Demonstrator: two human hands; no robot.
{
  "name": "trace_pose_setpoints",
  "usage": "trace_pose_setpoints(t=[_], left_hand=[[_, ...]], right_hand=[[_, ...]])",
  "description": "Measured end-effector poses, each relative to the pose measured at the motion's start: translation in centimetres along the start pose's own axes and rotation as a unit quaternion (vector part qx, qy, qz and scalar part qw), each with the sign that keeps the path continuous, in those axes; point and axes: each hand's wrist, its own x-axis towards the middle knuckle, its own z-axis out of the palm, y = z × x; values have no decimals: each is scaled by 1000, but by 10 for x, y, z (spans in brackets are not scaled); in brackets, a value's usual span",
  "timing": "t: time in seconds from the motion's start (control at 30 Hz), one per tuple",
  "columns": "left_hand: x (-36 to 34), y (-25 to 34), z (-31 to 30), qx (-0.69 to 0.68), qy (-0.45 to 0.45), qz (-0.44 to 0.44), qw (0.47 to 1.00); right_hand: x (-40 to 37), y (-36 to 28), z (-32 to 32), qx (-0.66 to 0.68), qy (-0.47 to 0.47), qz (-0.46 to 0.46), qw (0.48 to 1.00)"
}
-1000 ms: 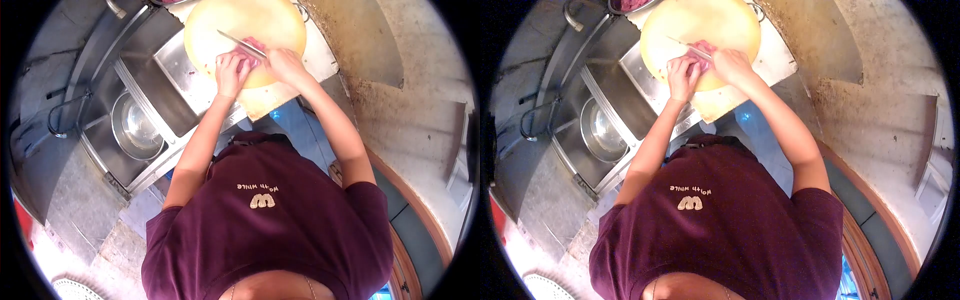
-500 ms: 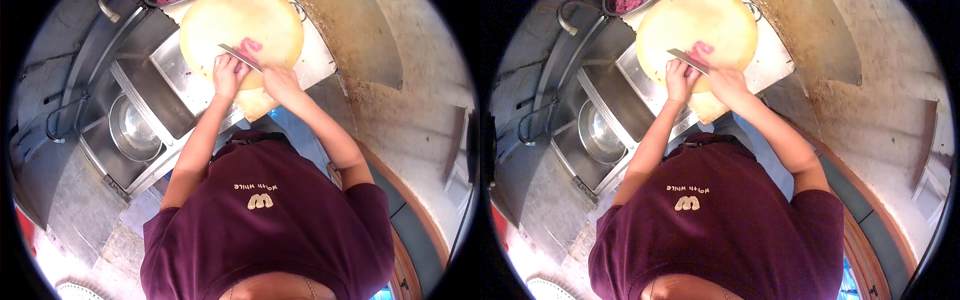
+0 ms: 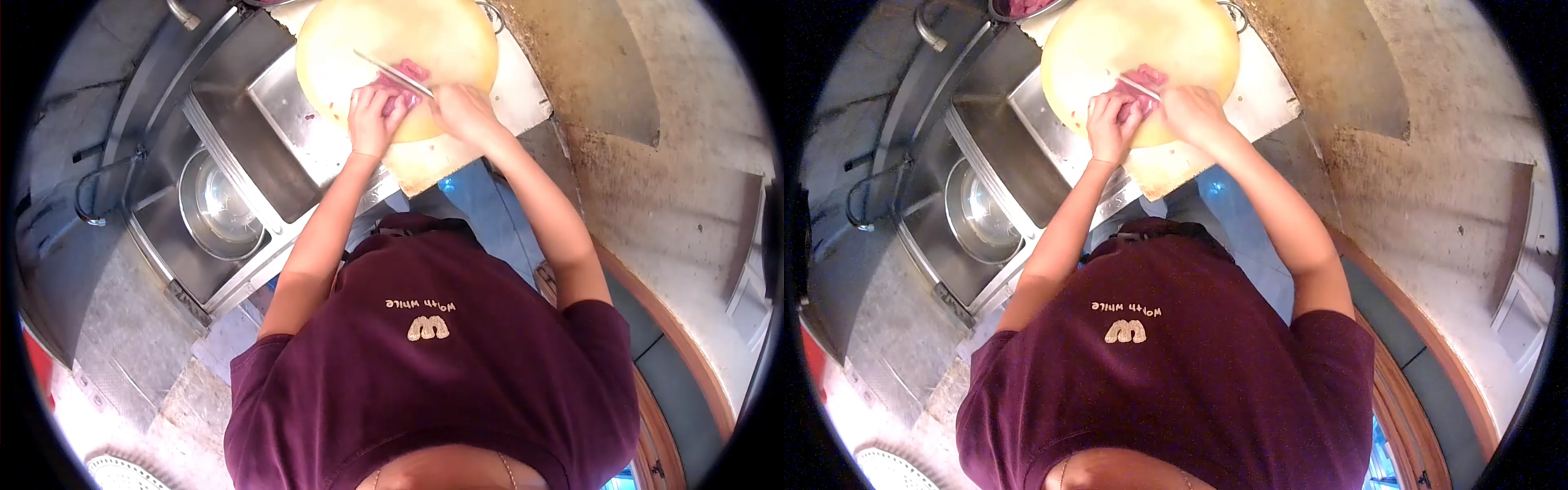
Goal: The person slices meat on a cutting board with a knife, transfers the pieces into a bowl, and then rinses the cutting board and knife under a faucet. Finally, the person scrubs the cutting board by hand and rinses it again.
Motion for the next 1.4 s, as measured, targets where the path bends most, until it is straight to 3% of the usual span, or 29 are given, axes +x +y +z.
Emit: trace_pose_setpoints(t=[0.13,0.23,0.33,0.43,0.53,0.63,0.7,0.8,0.9,1.03,1.13,1.2,1.23,1.27,1.33,1.37,1.4], left_hand=[[1,-1,0,11,-16,3,1000],[5,2,-1,7,-8,4,1000],[5,3,0,5,-2,5,1000],[0,0,1,5,2,11,1000],[5,1,2,-10,10,4,1000],[-1,-1,2,-4,-1,12,1000],[4,-3,3,-5,2,26,1000],[0,1,-3,-24,-1,24,999],[5,-4,-6,-33,-13,39,999],[-5,-5,-7,-27,-32,35,998],[-1,-4,-2,-19,-21,27,999],[-2,-3,-3,-3,-31,13,999],[-4,0,-4,-6,-41,7,999],[-1,0,-6,-6,-45,3,999],[0,-1,-9,7,-47,23,999],[1,-2,-7,12,-45,19,999],[-1,-1,-6,17,-43,11,999]], right_hand=[[-47,-2,3,-39,-31,41,998],[-19,0,24,-16,15,-14,1000],[9,-18,20,109,46,-45,992],[2,-8,7,-28,-103,-12,994],[-36,-4,4,-62,-45,36,996],[-3,-7,21,0,-34,2,999],[28,-20,20,-11,56,-67,996],[59,-14,-1,42,-60,-11,997],[28,-3,1,-4,4,-17,1000],[-42,-8,-3,-71,-39,4,997],[-43,-9,0,-48,-16,18,999],[-17,-13,11,-27,12,-46,999],[-10,-31,7,168,12,43,985],[-1,-43,-1,355,17,126,926],[0,-36,4,101,-5,5,995],[2,-31,6,-36,-14,-57,998],[-8,-22,14,-35,2,-30,999]])
